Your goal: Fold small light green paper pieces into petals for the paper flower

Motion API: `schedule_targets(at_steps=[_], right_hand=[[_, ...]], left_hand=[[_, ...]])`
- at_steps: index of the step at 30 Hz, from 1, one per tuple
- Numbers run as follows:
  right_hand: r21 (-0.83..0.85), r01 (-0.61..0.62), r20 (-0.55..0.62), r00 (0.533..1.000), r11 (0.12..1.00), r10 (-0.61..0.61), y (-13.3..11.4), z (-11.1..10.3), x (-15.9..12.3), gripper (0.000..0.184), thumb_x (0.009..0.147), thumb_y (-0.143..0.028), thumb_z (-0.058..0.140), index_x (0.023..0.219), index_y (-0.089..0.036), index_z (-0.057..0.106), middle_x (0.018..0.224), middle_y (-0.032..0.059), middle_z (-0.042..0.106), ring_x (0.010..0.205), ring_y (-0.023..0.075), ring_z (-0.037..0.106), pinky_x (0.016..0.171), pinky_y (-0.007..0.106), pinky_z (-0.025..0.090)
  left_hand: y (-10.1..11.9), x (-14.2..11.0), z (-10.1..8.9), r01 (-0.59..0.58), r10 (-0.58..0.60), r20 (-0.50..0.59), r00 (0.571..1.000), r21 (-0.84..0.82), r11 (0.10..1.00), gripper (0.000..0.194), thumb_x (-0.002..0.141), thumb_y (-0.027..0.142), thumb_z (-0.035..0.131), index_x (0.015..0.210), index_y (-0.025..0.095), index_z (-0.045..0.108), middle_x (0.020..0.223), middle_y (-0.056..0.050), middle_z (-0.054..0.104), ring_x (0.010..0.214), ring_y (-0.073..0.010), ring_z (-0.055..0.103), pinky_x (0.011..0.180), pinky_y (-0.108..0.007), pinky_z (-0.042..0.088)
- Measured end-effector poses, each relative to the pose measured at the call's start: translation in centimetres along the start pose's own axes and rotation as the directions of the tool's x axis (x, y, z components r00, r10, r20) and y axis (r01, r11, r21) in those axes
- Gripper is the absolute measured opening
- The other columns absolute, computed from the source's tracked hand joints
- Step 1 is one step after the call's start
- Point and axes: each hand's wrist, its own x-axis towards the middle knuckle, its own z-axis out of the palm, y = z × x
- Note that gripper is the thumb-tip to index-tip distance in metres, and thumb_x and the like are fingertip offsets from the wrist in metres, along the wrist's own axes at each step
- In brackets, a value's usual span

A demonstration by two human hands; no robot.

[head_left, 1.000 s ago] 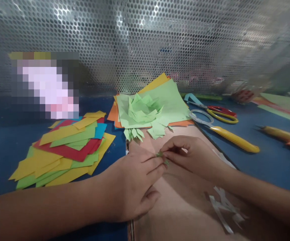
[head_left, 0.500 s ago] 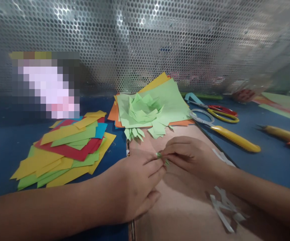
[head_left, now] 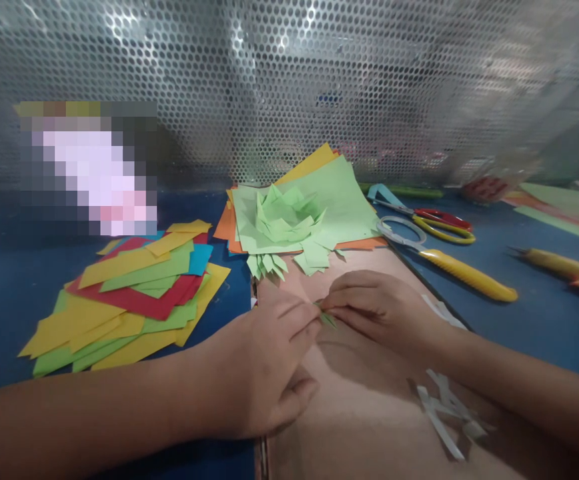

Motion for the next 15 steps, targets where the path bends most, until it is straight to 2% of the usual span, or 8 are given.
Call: schedule_targets(at_steps=[6, 10, 15], right_hand=[[-0.011, 0.005, -0.001, 1.000, 1.000, -0.005, -0.08, -0.05, 0.00, 0.022, 0.088, -0.016, 0.049, 0.087, -0.019, 0.070, 0.082, 0.0053, 0.068, 0.075, 0.0144, 0.062, 0.070, 0.026, 0.050], [-0.025, 0.021, -0.001, 1.000, 0.999, -0.021, -0.08, -0.14, -0.07, 0.023, 0.088, -0.016, 0.047, 0.087, -0.019, 0.070, 0.082, 0.0059, 0.068, 0.076, 0.0147, 0.062, 0.070, 0.026, 0.050], [-0.016, 0.024, 0.033, 0.999, 1.000, -0.024, 0.18, -0.14, -0.13, 0.021, 0.088, -0.015, 0.048, 0.088, -0.019, 0.069, 0.085, 0.0059, 0.067, 0.078, 0.0144, 0.061, 0.071, 0.025, 0.049]], left_hand=[[-0.33, -0.14, -0.11, 0.059, -0.058, 0.017, 0.998, -0.098, 0.993, 0.046, 0.082, 0.033, 0.049, 0.117, 0.004, 0.053, 0.118, -0.019, 0.050, 0.109, -0.0293, 0.047, 0.096, -0.043, 0.039], [-0.48, -0.20, 0.05, 0.043, -0.046, -0.027, 0.999, -0.096, 0.994, 0.046, 0.082, 0.033, 0.051, 0.118, 0.005, 0.052, 0.126, -0.020, 0.047, 0.116, -0.0309, 0.043, 0.099, -0.045, 0.038], [-0.58, -0.18, 0.19, 0.011, -0.014, -0.039, 0.999, -0.067, 0.998, 0.048, 0.083, 0.035, 0.049, 0.118, 0.003, 0.053, 0.124, -0.022, 0.049, 0.119, -0.0318, 0.041, 0.100, -0.045, 0.036]])
